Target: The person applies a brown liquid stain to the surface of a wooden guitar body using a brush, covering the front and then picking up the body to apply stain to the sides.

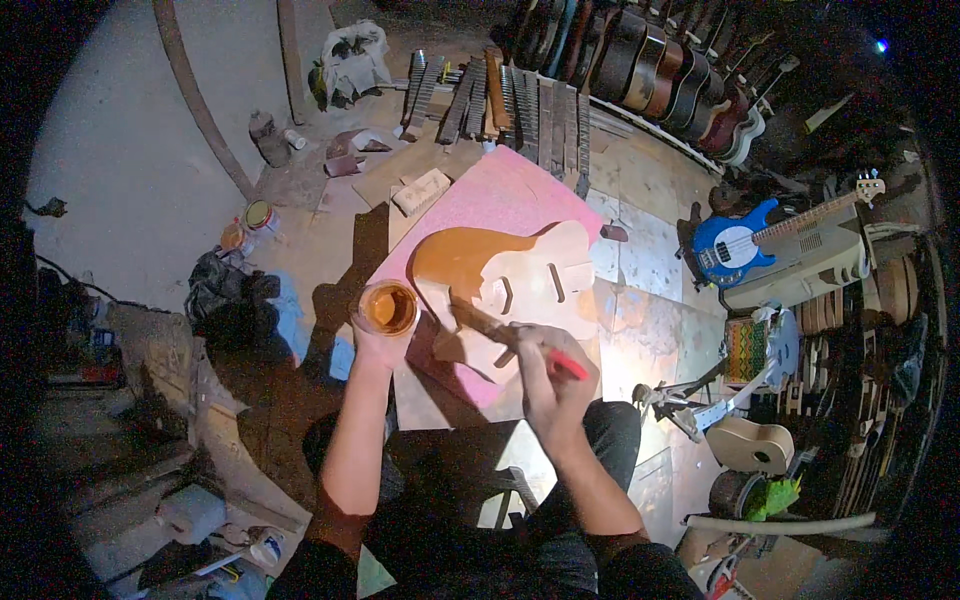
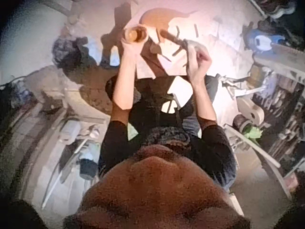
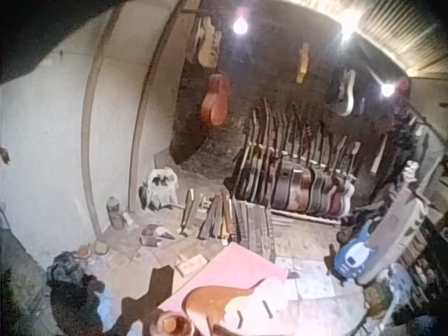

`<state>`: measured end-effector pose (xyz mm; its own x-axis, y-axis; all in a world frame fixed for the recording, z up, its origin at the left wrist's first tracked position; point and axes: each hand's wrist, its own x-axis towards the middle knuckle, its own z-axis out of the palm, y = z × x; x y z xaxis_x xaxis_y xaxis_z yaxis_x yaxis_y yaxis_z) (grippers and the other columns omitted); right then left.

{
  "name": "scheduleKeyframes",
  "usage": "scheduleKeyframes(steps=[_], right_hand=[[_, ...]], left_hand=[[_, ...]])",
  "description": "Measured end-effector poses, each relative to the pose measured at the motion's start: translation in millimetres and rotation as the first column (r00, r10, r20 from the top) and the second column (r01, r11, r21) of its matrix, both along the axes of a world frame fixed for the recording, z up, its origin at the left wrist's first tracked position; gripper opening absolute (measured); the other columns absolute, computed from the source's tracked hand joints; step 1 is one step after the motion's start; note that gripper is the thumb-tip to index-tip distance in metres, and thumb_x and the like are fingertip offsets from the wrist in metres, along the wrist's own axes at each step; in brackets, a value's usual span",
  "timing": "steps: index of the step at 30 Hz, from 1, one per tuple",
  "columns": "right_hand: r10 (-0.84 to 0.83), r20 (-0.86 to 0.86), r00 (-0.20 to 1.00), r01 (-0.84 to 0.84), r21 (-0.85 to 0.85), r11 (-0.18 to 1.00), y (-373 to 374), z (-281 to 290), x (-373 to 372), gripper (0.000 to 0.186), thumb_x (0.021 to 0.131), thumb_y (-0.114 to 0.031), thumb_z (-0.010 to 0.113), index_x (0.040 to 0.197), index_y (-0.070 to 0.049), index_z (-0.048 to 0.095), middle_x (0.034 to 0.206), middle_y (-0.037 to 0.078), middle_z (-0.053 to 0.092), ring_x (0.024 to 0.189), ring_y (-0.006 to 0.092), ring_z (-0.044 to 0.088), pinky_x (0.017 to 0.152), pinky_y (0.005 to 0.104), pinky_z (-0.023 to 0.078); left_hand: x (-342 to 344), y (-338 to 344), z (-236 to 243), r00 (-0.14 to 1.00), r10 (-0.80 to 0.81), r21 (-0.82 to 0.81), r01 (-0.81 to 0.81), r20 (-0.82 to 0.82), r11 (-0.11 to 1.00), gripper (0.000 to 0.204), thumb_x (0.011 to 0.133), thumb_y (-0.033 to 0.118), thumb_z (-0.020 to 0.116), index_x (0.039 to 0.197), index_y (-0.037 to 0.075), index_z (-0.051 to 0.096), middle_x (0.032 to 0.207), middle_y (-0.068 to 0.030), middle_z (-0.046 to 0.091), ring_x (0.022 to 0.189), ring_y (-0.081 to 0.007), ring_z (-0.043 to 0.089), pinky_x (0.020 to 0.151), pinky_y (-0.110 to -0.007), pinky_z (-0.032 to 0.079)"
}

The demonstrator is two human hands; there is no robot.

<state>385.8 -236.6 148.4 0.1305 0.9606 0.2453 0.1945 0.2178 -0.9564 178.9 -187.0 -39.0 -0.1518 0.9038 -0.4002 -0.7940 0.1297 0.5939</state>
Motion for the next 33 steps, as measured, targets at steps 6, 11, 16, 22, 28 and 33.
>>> scheduleKeyframes(steps=[6, 11, 16, 22, 28, 33], right_hand=[[0.301, 0.407, 0.863, -0.371, 0.104, 0.923, 15.3, 18.8, -40.0, 0.018, 0.085, -0.005, 0.074, 0.102, -0.002, 0.069, 0.097, 0.014, 0.071, 0.088, 0.0305, 0.067, 0.079, 0.0364, 0.053], [0.31, 0.487, 0.817, -0.39, 0.07, 0.918, 33.3, -16.4, -50.7, 0.018, 0.084, -0.006, 0.075, 0.102, -0.003, 0.072, 0.092, 0.011, 0.071, 0.083, 0.027, 0.064, 0.077, 0.0347, 0.05], [0.276, 0.509, 0.815, -0.357, 0.065, 0.932, 33.8, -20.8, -49.1, 0.018, 0.085, -0.006, 0.074, 0.103, -0.003, 0.072, 0.09, 0.011, 0.071, 0.081, 0.0257, 0.061, 0.078, 0.0343, 0.049], [0.155, 0.126, 0.98, -0.137, -0.142, 0.98, 25.5, -24.1, -53.1, 0.014, 0.094, -0.007, 0.068, 0.104, 0.002, 0.069, 0.089, 0.01, 0.072, 0.076, 0.012, 0.063, 0.071, 0.0265, 0.052], [0.146, 0.207, 0.967, -0.135, -0.068, 0.989, 28.4, -34.0, -44.7, 0.017, 0.093, -0.009, 0.069, 0.106, 0.003, 0.069, 0.09, 0.013, 0.073, 0.082, 0.0151, 0.071, 0.073, 0.0291, 0.056], [0.256, 0.448, 0.856, -0.294, 0.016, 0.956, 32.7, -26.0, -35.6, 0.018, 0.092, -0.01, 0.07, 0.106, 0.001, 0.071, 0.098, 0.015, 0.074, 0.084, 0.0182, 0.072, 0.074, 0.03, 0.057]], left_hand=[[6.2, 6.3, 22.0, 0.904, 0.03, -0.202, 0.062, 0.426, 0.978, 0.029, 0.094, 0.037, 0.052, 0.1, 0.013, 0.067, 0.101, -0.008, 0.07, 0.098, -0.0256, 0.066, 0.087, -0.045, 0.055], [6.0, 2.3, 15.1, 0.91, -0.151, 0.038, 0.148, 0.387, 0.988, 0.024, 0.092, 0.033, 0.055, 0.097, 0.013, 0.067, 0.095, -0.0077, 0.071, 0.089, -0.0247, 0.069, 0.082, -0.042, 0.057], [7.7, 2.2, 29.1, 0.924, -0.179, 0.009, 0.187, 0.338, 0.982, 0.025, 0.094, 0.032, 0.054, 0.099, 0.012, 0.067, 0.096, -0.0081, 0.071, 0.09, -0.0238, 0.069, 0.082, -0.04, 0.058], [14.9, 4.0, 27.6, 0.975, -0.104, -0.126, 0.131, 0.198, 0.983, 0.029, 0.097, 0.032, 0.048, 0.103, 0.01, 0.066, 0.1, -0.0084, 0.071, 0.095, -0.0241, 0.07, 0.085, -0.042, 0.058], [16.8, 7.7, 19.7, 0.999, -0.026, -0.171, 0.033, 0.039, 0.985, 0.026, 0.097, 0.033, 0.049, 0.103, 0.012, 0.064, 0.103, -0.0064, 0.069, 0.097, -0.0219, 0.069, 0.086, -0.042, 0.058], [16.0, 13.1, 36.3, 0.998, 0.059, -0.461, -0.04, 0.028, 0.886, 0.026, 0.095, 0.034, 0.053, 0.104, 0.012, 0.062, 0.103, -0.0034, 0.067, 0.098, -0.0189, 0.067, 0.083, -0.039, 0.056]])
